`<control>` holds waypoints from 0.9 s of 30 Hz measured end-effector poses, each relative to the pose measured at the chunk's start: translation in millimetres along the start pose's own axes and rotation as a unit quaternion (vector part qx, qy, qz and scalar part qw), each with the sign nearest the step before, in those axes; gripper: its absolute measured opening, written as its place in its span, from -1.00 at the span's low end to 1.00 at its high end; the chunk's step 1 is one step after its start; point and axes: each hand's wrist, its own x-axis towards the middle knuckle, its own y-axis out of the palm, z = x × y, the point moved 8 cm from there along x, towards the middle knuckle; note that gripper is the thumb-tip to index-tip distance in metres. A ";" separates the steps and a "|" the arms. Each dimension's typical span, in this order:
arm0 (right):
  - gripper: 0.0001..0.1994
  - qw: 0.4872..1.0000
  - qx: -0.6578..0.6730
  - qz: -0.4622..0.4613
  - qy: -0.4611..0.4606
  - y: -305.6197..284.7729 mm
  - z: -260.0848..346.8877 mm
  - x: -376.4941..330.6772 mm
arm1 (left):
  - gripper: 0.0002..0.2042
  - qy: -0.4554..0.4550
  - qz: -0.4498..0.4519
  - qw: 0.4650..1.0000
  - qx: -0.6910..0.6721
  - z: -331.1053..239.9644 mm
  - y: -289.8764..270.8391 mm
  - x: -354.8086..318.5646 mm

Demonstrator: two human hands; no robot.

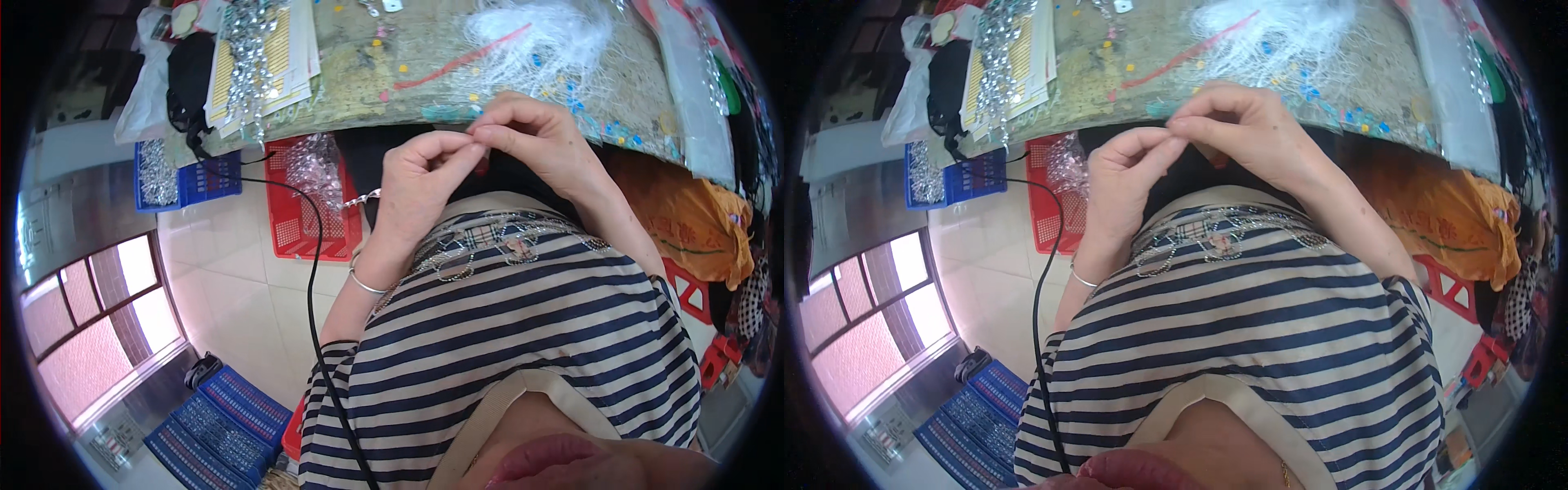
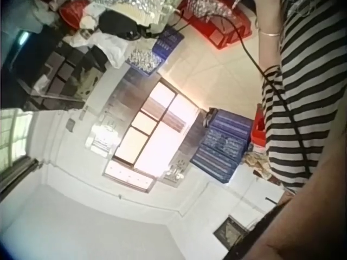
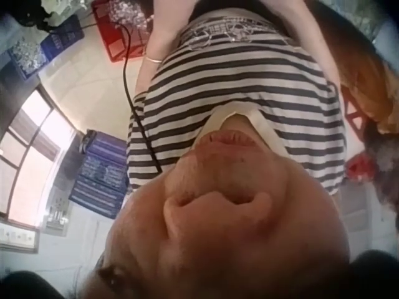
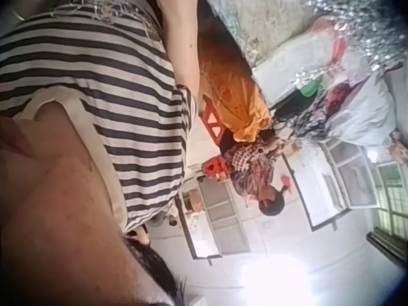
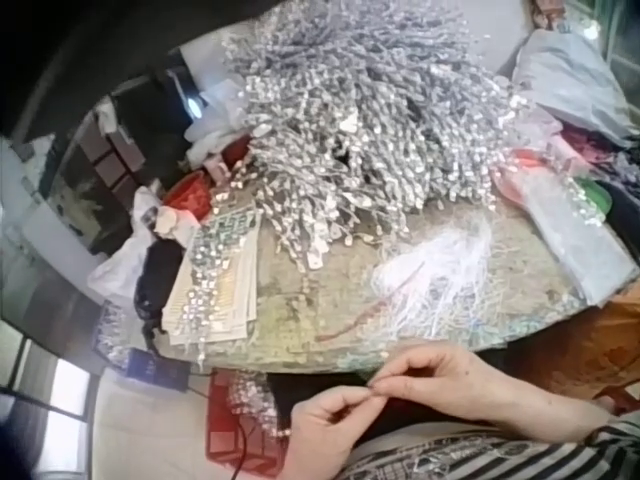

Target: Assembling small decorative toy components by threading them onto a thin wire.

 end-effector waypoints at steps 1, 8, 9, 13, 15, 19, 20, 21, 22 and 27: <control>-0.92 1.000 0.002 -0.001 -0.014 -2.1 1.4 0.3 | -0.90 -0.008 -0.003 1.000 -0.003 1.5 0.1 -0.1; -0.93 0.998 0.048 -0.023 -0.012 -1.2 2.3 -1.6 | -0.85 -0.009 -0.005 0.999 0.032 -0.4 -1.9 -0.4; -0.92 0.997 0.075 -0.032 -0.012 -1.7 3.2 -2.0 | -0.85 -0.020 0.000 0.999 0.033 0.0 -1.1 -0.3; -0.87 0.983 0.173 0.030 0.052 8.8 -2.0 -1.8 | -0.84 -0.047 0.016 0.998 0.034 -4.8 -0.5 -1.9; -0.87 0.987 0.155 -0.012 0.048 4.8 1.6 -0.3 | -0.83 -0.034 0.025 0.998 0.038 1.3 -1.1 0.3; -0.86 0.986 0.154 -0.064 0.000 -27.2 14.5 5.7 | -0.88 -0.035 0.030 0.998 0.045 7.2 -8.4 -3.9; -0.87 0.982 0.170 -0.083 -0.031 -45.1 18.8 8.5 | -0.88 -0.037 0.033 0.998 0.037 6.0 -10.6 -5.2; -0.86 0.978 0.166 -0.116 -0.055 -63.1 25.2 9.3 | -0.89 -0.039 0.037 0.998 0.028 5.3 -13.2 -6.8; -0.86 0.969 0.197 -0.136 -0.057 -78.2 27.8 8.5 | -0.89 -0.038 0.038 0.998 0.028 7.5 -17.2 -7.1; -0.86 0.968 0.194 -0.148 -0.064 -84.2 24.2 2.2 | -0.88 -0.131 0.080 0.987 0.043 24.1 -23.4 -8.8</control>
